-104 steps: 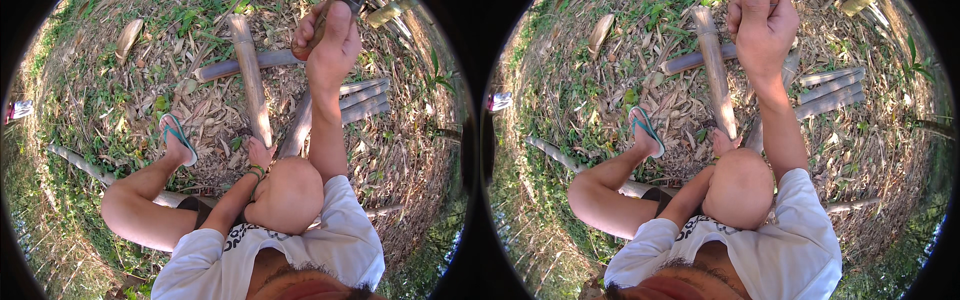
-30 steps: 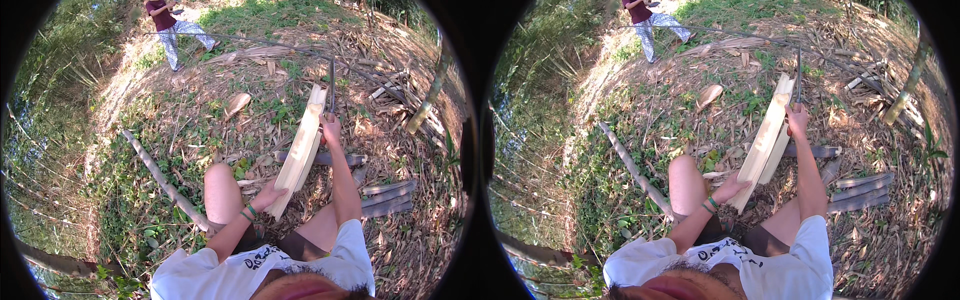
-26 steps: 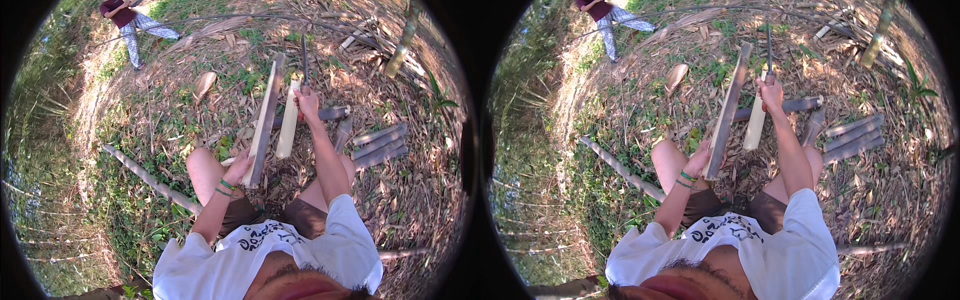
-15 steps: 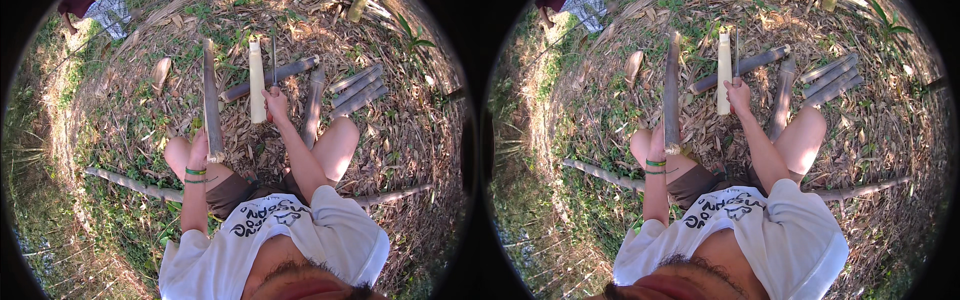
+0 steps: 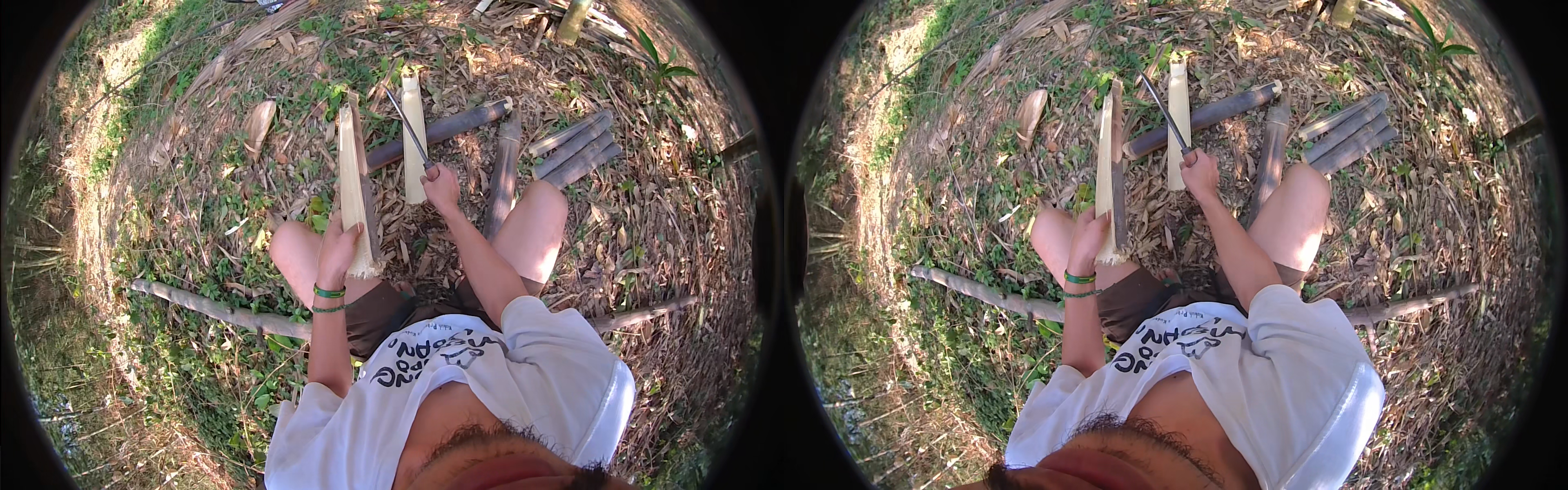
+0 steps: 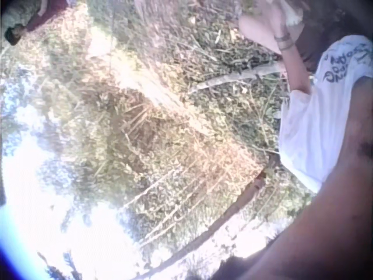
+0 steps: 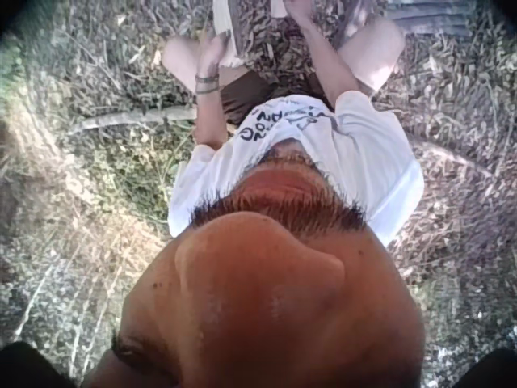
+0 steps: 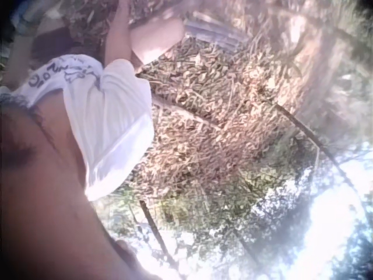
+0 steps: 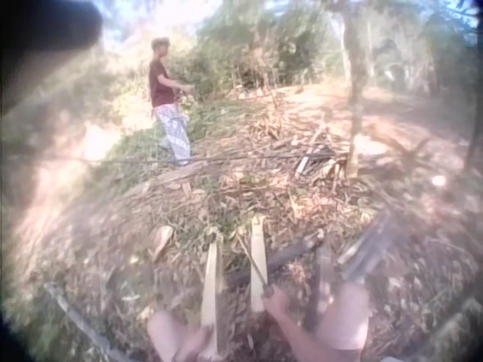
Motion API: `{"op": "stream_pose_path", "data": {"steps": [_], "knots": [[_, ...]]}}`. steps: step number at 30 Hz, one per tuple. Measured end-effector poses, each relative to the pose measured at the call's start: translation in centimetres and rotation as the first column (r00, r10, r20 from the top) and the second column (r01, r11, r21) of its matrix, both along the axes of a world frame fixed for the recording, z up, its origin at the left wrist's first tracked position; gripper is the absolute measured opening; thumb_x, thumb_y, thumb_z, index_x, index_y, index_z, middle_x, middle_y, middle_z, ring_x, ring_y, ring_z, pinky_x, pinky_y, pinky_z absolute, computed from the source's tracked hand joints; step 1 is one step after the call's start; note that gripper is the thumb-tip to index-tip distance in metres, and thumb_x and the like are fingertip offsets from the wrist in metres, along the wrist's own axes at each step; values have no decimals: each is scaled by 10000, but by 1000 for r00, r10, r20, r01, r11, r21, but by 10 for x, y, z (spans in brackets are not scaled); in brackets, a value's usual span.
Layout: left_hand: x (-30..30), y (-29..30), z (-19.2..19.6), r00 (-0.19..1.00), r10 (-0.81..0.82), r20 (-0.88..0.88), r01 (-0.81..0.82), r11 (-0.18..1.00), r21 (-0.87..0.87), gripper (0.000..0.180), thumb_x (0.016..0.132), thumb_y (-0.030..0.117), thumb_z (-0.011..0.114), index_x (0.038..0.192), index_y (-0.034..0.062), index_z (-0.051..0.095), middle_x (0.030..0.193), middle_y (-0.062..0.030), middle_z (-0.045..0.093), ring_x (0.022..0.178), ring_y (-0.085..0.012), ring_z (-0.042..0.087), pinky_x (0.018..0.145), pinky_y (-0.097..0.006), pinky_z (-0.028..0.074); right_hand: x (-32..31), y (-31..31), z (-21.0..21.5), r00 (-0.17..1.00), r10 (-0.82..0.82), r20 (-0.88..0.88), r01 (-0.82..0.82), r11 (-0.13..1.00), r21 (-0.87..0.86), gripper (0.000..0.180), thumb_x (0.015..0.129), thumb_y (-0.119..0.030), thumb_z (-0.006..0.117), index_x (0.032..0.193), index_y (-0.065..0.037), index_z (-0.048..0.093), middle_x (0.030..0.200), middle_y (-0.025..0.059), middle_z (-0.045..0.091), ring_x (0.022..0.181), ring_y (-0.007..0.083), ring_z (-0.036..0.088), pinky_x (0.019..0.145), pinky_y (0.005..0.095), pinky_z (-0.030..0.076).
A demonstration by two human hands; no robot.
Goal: The person splits sections of bamboo and shaves the edges using a machete while sitting on a log.
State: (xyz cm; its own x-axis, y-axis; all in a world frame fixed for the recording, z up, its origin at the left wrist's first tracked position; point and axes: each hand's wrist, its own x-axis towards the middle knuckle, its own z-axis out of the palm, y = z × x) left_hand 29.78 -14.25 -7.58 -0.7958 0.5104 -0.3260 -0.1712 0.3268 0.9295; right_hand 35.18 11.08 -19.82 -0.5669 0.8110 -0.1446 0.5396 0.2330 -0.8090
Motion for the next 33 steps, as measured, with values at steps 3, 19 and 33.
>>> {"op": "stream_pose_path", "data": {"steps": [3, 19, 33], "knots": [[1, -21, -7, 999, 19, 33, -20, 999, 38, 331, 986, 78, 572, 1271, -89, 599, 1104, -103, 715, 928, -157, 646, 853, -310, 510, -10, 3, -29, 988, 110, 110, -94, 985, -141, 331, 787, -256, 778, 1033, -68, 662, 1090, 202, 717, 1113, 412, 656, 934, 514, 515], [-2, -3, 17, 988, -136, -65, 126, 982, -141, 273, 981, 112, 604, 1166, -88, 632, 1036, -103, 713, 913, -159, 624, 814, -300, 490, 49, 64, 66, 727, -442, -526, 144, 847, -512, 316, 734, 22, 781, 940, -45, 552, 768, 17, 564, 624, 133, 559, 564, 317, 461], [-9, 46, 27, 913, -354, 202, 377, 922, -91, 455, 931, 84, 571, 1366, -47, 541, 1158, -112, 678, 1012, -172, 630, 875, -283, 495, 75, 80, 137, 779, 179, -601, -346, 922, -175, 348, 852, -94, 771, 1187, -75, 680, 777, -44, 540, 716, 86, 515, 707, 281, 463]]}}
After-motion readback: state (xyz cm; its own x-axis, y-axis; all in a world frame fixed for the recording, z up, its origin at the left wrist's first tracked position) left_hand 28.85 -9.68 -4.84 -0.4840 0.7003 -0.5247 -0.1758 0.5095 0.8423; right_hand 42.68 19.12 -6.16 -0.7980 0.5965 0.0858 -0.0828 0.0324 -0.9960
